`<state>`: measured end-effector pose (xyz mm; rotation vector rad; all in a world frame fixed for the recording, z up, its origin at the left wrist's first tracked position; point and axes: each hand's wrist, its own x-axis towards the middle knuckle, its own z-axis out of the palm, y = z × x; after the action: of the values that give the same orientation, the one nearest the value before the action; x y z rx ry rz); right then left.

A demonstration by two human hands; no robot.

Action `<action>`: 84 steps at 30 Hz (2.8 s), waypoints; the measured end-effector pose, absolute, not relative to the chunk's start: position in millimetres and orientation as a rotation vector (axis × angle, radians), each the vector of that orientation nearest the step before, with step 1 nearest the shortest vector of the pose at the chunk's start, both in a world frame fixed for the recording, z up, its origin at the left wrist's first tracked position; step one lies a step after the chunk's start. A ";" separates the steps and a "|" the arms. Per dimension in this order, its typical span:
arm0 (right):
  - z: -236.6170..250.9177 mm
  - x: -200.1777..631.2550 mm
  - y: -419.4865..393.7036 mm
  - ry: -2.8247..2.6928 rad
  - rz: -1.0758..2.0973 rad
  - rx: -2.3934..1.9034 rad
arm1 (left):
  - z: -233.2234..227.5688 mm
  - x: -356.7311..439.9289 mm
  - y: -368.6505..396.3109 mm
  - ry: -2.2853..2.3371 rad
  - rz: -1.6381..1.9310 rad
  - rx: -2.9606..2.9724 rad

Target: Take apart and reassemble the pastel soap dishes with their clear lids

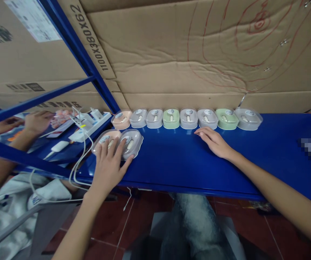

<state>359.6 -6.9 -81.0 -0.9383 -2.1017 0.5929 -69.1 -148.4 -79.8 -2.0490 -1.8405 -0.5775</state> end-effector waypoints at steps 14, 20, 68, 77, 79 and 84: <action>-60.9 520.5 19.2 -2.180 -0.313 -1.437 | -68.9 -54.2 -148.3 -1.741 -0.643 -2.045; -79.4 555.3 -10.2 -2.277 -0.374 -1.593 | -46.4 -14.5 -124.5 -1.328 -0.708 -2.307; -90.5 391.6 -8.4 -2.227 0.682 -0.654 | -73.3 120.5 -19.1 -1.291 -1.182 -3.298; -90.9 391.2 -9.3 -2.186 0.710 -0.650 | -71.2 120.2 -21.8 -1.300 -1.143 -3.288; -90.2 391.3 -9.0 -2.181 0.727 -0.649 | -70.6 120.4 -22.4 -1.311 -1.145 -3.285; -85.4 392.1 -8.8 -2.159 0.784 -0.683 | -68.5 120.4 -24.3 -1.415 -1.129 -3.284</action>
<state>392.1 -8.8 -85.4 -0.6831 -2.1592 0.7839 120.4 -24.3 -68.5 -3.2843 -1.4146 -1.1285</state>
